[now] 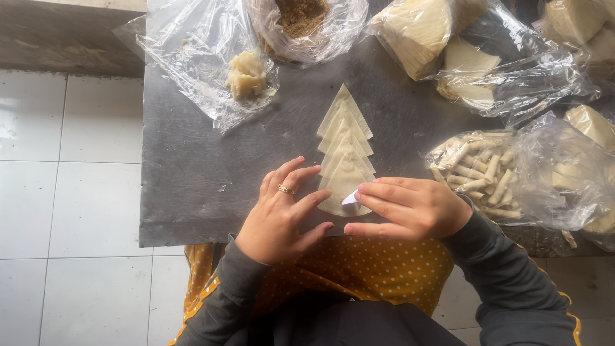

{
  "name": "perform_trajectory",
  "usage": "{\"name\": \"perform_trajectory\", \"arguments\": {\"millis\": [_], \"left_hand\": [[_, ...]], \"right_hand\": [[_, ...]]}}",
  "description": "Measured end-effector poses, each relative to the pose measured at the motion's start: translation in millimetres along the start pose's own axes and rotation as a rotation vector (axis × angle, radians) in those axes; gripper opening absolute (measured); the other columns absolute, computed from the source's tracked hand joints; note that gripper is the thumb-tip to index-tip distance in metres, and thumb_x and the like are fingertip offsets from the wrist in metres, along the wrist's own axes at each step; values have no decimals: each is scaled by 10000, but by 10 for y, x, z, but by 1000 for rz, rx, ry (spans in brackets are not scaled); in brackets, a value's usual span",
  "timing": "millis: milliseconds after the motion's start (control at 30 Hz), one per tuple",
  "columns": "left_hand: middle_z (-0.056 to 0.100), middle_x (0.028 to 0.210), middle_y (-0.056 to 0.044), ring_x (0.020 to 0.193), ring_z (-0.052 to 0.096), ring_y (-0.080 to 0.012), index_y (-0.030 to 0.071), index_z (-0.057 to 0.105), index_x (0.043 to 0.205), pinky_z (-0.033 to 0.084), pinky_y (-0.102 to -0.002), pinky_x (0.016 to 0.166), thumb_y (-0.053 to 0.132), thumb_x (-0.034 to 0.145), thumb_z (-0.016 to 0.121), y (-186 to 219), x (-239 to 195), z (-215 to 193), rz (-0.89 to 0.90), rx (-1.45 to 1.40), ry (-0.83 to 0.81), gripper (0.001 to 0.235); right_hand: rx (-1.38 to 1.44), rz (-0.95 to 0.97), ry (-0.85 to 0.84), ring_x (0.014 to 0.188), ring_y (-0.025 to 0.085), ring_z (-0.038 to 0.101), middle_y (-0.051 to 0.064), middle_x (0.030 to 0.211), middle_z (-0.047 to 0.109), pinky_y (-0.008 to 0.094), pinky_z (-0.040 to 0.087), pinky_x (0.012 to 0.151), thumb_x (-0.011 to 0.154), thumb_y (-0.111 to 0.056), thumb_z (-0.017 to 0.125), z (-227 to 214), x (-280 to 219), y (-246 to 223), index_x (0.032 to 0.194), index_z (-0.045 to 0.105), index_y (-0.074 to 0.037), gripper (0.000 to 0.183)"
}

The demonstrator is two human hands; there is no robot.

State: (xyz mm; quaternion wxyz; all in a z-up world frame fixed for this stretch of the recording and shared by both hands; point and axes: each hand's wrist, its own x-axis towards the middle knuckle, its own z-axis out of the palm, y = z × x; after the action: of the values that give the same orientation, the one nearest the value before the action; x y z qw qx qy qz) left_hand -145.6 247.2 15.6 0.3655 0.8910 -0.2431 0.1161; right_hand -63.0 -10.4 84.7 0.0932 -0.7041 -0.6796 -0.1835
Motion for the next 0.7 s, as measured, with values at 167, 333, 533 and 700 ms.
{"name": "perform_trajectory", "arguments": {"millis": [167, 333, 533, 700], "left_hand": [[499, 1453, -130, 1453, 358, -391, 140, 685, 1220, 348, -577, 1129, 311, 799, 833, -19, -12, 23, 5, 9, 6, 478], [504, 1445, -125, 1451, 373, -387, 133, 687, 1214, 361, -567, 1131, 292, 813, 827, -14, -12, 25, -1, 12, 17, 453], [522, 1423, -125, 1439, 398, -376, 120, 701, 1174, 376, -544, 1123, 264, 828, 820, 21, -12, 32, -22, 19, 55, 393], [536, 1398, -120, 1438, 384, -379, 115, 716, 1139, 357, -534, 1098, 245, 829, 824, 74, 20, 113, -50, 80, 119, 353]], "right_hand": [[-9, -6, -14, 1042, 222, 726, 85, 1075, 753, 342, 607, 916, 921, -129, 668, 18, -84, 2, 1274, 715, -265, 381], [152, 122, 51, 1085, 268, 728, 106, 1121, 750, 378, 620, 905, 915, -103, 713, 62, -174, 38, 1219, 706, -138, 306], [153, 176, 56, 1072, 265, 728, 94, 1105, 757, 375, 620, 881, 892, -83, 726, 148, -181, 63, 1194, 722, -108, 304], [83, 93, 35, 1057, 246, 730, 88, 1074, 750, 371, 618, 899, 886, -98, 714, 129, -161, -15, 1205, 730, -168, 327]]}}
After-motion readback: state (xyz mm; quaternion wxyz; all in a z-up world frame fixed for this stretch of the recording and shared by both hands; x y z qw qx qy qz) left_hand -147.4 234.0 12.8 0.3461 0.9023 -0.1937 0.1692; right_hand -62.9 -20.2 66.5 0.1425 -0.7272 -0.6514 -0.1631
